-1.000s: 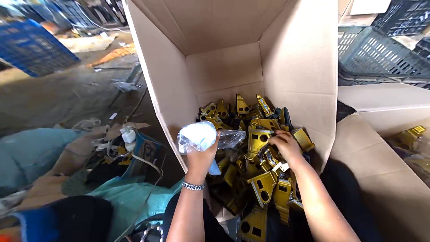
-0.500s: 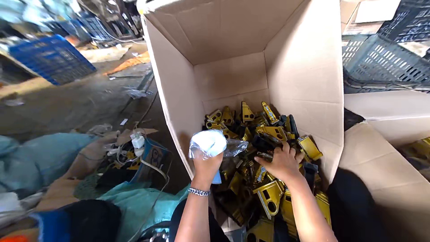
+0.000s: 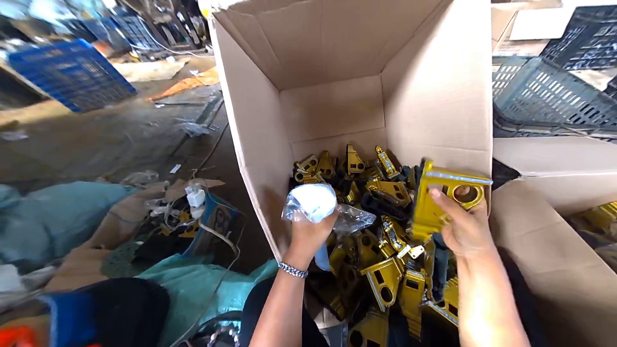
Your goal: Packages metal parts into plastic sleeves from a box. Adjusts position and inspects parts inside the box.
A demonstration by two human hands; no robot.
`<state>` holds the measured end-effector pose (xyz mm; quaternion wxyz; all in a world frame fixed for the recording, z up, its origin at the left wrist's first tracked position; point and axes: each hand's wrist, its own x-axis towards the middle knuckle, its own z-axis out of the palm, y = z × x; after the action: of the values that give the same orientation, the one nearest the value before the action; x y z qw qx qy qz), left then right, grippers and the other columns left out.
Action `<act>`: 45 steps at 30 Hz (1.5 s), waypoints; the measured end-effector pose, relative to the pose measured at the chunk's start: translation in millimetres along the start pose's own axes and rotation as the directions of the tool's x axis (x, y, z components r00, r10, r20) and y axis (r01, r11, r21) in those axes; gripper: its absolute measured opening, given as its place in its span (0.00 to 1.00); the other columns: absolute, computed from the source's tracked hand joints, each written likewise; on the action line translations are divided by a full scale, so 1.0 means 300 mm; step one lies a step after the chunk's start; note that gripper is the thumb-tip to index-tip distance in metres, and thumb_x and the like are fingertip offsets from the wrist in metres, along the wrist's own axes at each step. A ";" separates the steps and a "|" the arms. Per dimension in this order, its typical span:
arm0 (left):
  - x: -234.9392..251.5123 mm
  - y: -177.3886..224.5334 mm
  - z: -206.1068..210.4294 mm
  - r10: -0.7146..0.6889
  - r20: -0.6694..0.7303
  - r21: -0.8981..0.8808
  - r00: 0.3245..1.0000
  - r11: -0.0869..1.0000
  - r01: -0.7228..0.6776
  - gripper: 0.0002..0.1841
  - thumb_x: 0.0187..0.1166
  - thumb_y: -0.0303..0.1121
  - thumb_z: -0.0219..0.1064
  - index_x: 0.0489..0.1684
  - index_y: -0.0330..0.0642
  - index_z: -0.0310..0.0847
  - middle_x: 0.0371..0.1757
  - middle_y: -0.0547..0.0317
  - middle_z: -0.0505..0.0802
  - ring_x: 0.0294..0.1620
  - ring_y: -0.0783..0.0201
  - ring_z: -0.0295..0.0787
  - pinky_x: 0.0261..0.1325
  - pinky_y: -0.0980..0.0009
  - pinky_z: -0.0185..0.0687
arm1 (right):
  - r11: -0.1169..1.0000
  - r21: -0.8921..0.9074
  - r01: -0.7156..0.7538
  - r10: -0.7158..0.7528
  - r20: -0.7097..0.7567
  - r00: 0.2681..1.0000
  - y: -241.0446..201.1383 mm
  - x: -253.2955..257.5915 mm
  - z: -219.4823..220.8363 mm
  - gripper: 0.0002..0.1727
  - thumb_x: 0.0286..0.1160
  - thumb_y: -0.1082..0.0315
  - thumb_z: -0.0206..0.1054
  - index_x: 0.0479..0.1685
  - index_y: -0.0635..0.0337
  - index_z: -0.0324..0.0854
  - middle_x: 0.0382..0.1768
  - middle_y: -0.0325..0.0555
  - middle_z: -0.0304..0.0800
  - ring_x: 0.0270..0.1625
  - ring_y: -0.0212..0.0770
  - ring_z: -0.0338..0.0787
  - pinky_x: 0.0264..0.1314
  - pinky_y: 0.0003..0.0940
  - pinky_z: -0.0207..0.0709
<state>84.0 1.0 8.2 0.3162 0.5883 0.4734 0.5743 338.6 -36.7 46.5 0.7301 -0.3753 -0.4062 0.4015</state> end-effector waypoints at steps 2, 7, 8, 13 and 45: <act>-0.008 0.009 0.009 -0.031 0.014 -0.048 0.999 0.998 0.031 0.29 0.57 0.30 0.84 0.57 0.24 0.78 0.46 0.58 0.93 0.50 0.77 0.91 0.61 0.78 0.87 | 0.996 -0.046 -0.073 0.083 0.267 0.960 -0.037 -0.004 -0.008 0.41 0.59 0.66 0.82 0.76 0.58 0.66 0.56 0.47 0.90 0.42 0.47 0.96 0.37 0.45 0.95; -0.051 0.102 0.034 -0.271 0.186 -0.123 0.944 0.947 0.296 0.28 0.62 0.27 0.81 0.61 0.25 0.76 0.49 0.55 0.92 0.52 0.73 0.90 0.61 0.74 0.86 | 0.745 -0.667 0.017 0.420 0.488 0.765 -0.002 -0.029 0.097 0.36 0.69 0.61 0.76 0.75 0.68 0.67 0.59 0.52 0.87 0.57 0.35 0.90 0.60 0.32 0.84; -0.054 0.128 0.040 -0.338 0.203 -0.175 0.919 0.911 0.374 0.24 0.65 0.24 0.79 0.60 0.27 0.76 0.48 0.56 0.92 0.52 0.72 0.90 0.60 0.74 0.86 | 0.640 -0.756 0.138 0.364 0.456 0.812 0.030 -0.027 0.117 0.31 0.72 0.62 0.74 0.71 0.71 0.72 0.57 0.57 0.89 0.58 0.42 0.90 0.62 0.39 0.83; -0.054 0.138 0.055 -0.332 0.057 -0.261 0.942 0.906 0.335 0.18 0.68 0.20 0.73 0.57 0.26 0.78 0.47 0.55 0.93 0.50 0.71 0.90 0.59 0.74 0.86 | 0.258 -0.877 0.405 0.543 0.479 0.689 0.112 -0.048 0.239 0.28 0.72 0.73 0.69 0.75 0.67 0.74 0.75 0.71 0.75 0.60 0.71 0.88 0.58 0.66 0.81; -0.102 0.080 0.059 -0.198 0.198 -0.065 0.960 0.975 0.215 0.26 0.62 0.24 0.79 0.59 0.21 0.77 0.46 0.52 0.94 0.46 0.72 0.92 0.57 0.74 0.89 | 0.959 0.012 -0.284 0.279 0.159 0.947 0.054 -0.046 0.035 0.27 0.93 0.52 0.36 0.61 0.59 0.78 0.53 0.41 0.91 0.48 0.33 0.91 0.45 0.29 0.85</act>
<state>109.2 -32.6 16.1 0.4431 0.5738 0.4748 0.4989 319.8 -40.3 32.6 0.6378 -0.3843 -0.3973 0.5364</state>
